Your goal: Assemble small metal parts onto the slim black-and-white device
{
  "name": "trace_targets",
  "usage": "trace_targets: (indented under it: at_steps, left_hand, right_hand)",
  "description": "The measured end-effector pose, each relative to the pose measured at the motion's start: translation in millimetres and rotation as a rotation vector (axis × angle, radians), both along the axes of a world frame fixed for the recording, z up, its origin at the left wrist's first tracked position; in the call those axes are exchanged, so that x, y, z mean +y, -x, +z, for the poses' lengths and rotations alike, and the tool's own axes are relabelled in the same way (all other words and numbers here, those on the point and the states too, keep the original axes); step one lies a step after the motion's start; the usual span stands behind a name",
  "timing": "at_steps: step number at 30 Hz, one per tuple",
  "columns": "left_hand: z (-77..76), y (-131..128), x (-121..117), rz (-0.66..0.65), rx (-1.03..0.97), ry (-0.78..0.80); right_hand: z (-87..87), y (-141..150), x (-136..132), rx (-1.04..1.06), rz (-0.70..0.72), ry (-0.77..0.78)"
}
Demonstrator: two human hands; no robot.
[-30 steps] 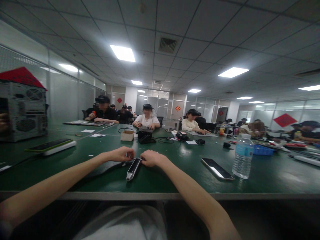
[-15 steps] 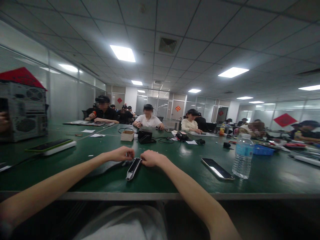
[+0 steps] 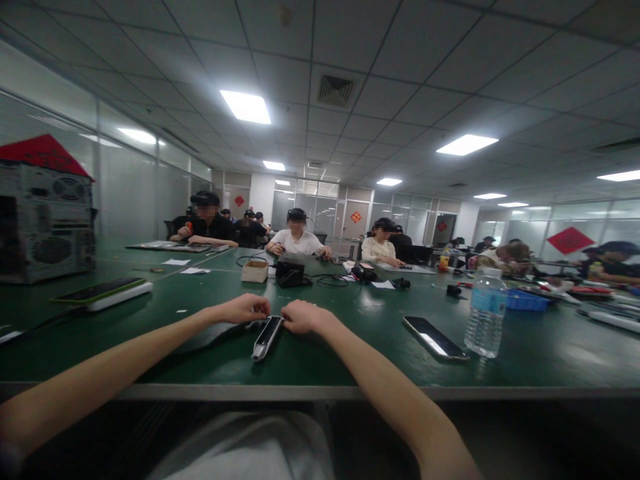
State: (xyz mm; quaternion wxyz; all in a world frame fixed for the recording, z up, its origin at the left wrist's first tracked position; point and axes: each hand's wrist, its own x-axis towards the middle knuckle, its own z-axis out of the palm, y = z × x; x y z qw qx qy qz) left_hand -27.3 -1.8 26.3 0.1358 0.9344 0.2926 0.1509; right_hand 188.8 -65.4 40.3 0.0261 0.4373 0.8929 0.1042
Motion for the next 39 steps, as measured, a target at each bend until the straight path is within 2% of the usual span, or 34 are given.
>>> trace_targets:
  at_steps: [4, 10, 13, 23, 30, 39]
  left_hand:
    - [1.0, -1.1, -4.0, 0.000, 0.026, -0.027]
    - [2.8, -4.1, -11.0, -0.030, 0.138, -0.244]
    - [2.6, -4.2, -10.1, -0.033, 0.143, -0.284]
    - [3.0, -2.8, -6.3, -0.043, 0.109, -0.264]
    - [2.8, -2.2, -5.8, -0.039, 0.046, -0.195]
    - [3.5, -1.5, -7.5, -0.029, 0.070, -0.127]
  right_hand:
    - [-0.2, 0.3, 0.7, -0.004, 0.001, 0.000]
    - [-1.7, 0.1, 1.4, -0.005, -0.007, -0.008]
    - [-1.8, -0.3, 1.6, -0.009, -0.010, -0.003]
    - [0.3, -0.2, 1.1, -0.012, 0.005, 0.006]
    - [1.1, 0.9, -0.9, -0.007, -0.015, 0.016]
    - [1.5, 2.6, -4.3, -0.004, -0.006, 0.010]
